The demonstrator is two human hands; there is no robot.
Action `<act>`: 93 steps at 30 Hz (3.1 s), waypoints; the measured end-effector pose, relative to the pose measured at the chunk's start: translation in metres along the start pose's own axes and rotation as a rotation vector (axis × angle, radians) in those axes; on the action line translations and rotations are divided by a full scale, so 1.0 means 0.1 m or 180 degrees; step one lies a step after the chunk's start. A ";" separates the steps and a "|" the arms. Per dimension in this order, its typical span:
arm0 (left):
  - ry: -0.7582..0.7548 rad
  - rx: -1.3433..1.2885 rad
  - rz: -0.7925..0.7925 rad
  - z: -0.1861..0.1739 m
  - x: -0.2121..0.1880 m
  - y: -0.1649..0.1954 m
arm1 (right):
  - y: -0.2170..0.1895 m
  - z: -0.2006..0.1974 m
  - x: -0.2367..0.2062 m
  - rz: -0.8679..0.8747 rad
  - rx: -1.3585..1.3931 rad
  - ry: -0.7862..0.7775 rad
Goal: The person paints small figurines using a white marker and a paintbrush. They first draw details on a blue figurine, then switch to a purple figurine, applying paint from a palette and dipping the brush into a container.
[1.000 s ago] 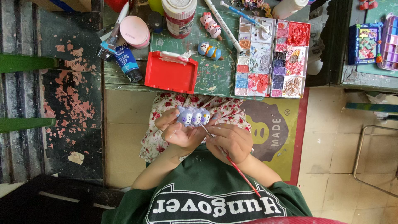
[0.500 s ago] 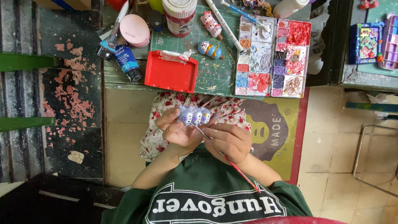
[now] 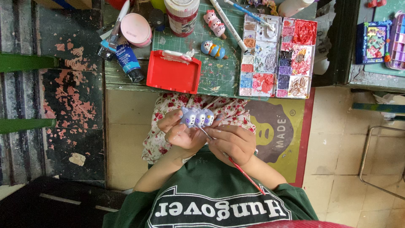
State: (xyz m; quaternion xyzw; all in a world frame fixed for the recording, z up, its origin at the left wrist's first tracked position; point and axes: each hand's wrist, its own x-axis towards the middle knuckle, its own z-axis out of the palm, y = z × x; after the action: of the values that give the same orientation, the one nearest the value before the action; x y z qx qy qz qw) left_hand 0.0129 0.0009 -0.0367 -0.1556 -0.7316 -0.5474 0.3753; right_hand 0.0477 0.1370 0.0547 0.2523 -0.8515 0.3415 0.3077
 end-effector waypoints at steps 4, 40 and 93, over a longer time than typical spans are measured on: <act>-0.0068 0.0073 0.0009 -0.02 0.02 0.01 | 0.00 0.00 0.01 0.0007 -0.0022 -0.0014; -0.0622 -0.1918 -0.1062 0.02 0.16 -0.01 | 0.15 0.00 -0.63 0.1770 0.1131 0.1513; -0.1677 -0.1931 -0.1511 -0.07 0.28 0.06 | 0.42 0.10 -1.14 0.2586 0.2810 0.1211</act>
State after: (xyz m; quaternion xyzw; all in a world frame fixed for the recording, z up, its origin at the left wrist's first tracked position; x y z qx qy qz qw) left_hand 0.0008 -0.0084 -0.0118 -0.2203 -0.6243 -0.7492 -0.0214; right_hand 0.0953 0.1818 -0.0480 -0.0533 -0.5885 0.7894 0.1663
